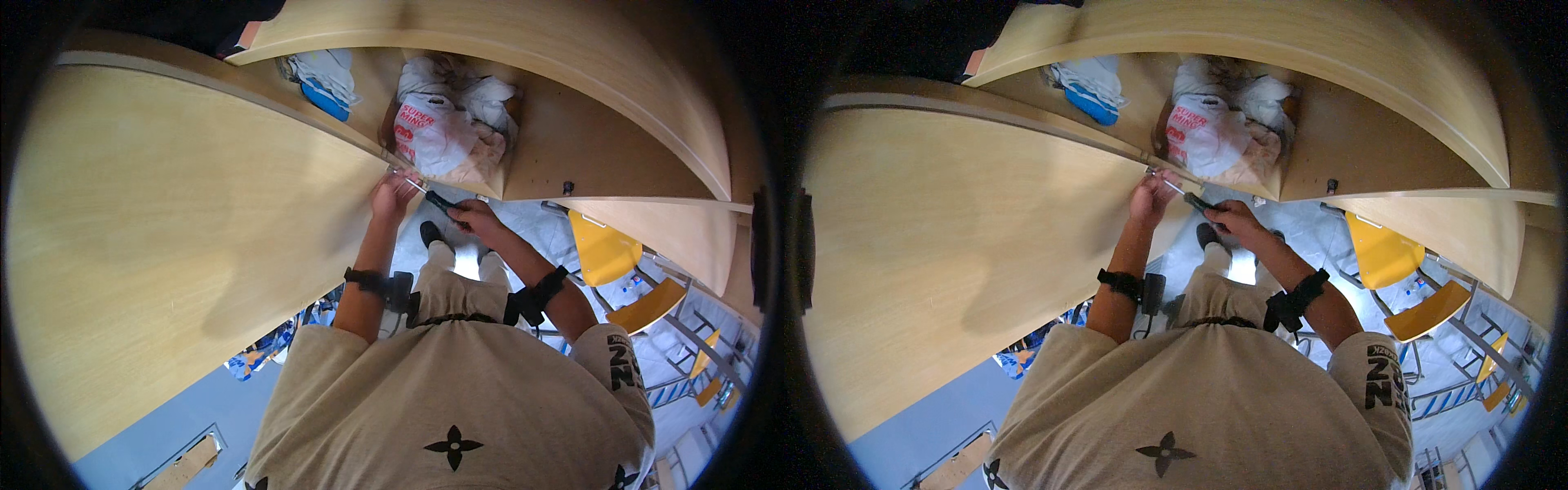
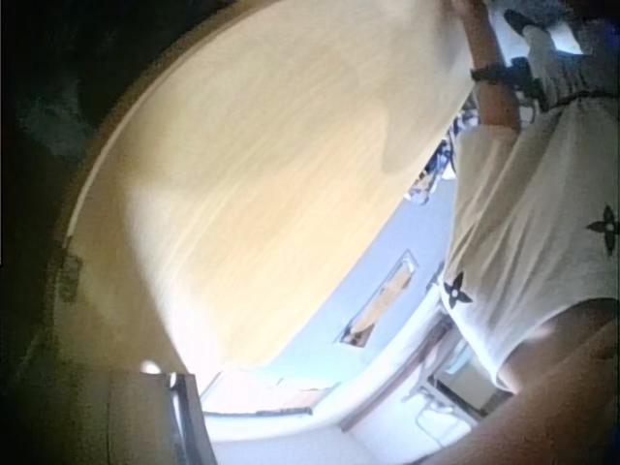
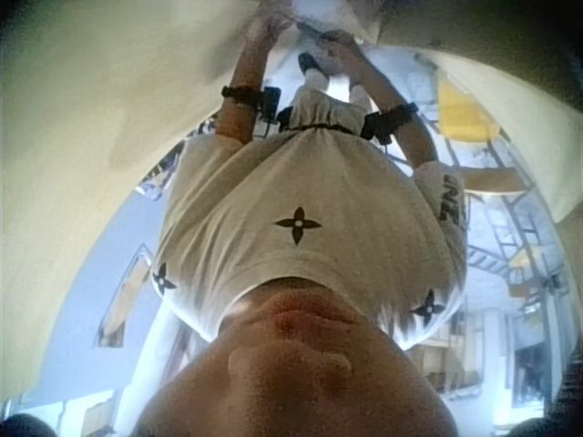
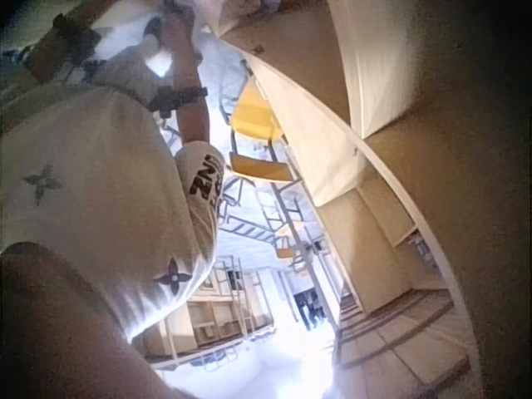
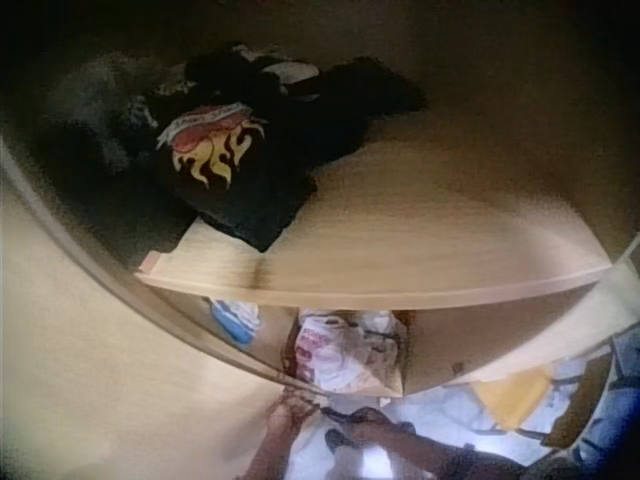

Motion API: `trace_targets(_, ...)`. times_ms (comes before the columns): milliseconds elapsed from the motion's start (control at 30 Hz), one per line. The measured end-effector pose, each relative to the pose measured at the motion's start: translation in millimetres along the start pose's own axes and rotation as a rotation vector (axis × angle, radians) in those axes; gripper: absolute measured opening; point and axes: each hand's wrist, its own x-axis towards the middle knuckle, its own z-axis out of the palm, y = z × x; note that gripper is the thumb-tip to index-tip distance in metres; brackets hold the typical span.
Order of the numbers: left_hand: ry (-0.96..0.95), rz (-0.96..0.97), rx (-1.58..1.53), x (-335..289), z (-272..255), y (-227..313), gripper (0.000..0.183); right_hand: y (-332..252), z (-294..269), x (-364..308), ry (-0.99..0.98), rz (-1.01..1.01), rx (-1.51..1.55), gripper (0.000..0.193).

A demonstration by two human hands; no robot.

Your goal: The person uses a screwdriver to tighten the screws on the hinges of a wooden cabinet door, checking the fit by opening and closing the door.

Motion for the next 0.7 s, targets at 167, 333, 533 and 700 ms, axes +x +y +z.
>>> trace_targets(167, 0.167, -0.100, 0.325, -4.8, 7.7, -7.8, 0.019, 7.4, 12.3, 1.4, 0.351, -0.535, -0.437, 0.042)
trace_targets(333, 0.217, -0.037, 0.330, -2.3, 13.4, -5.9, 0.013, -25.3, 2.6, -27.8, -0.131, 0.287, 0.472, 0.039)
trace_targets(533, 0.214, -0.019, 0.282, -6.3, 25.2, -6.9, 0.014, -4.0, 10.3, -14.2, 0.081, -0.116, 0.254, 0.032)
trace_targets(700, 0.182, -0.060, 0.278, -8.3, 13.6, -20.4, 0.014, 6.4, 21.8, -9.3, 0.342, -0.630, -0.345, 0.025)
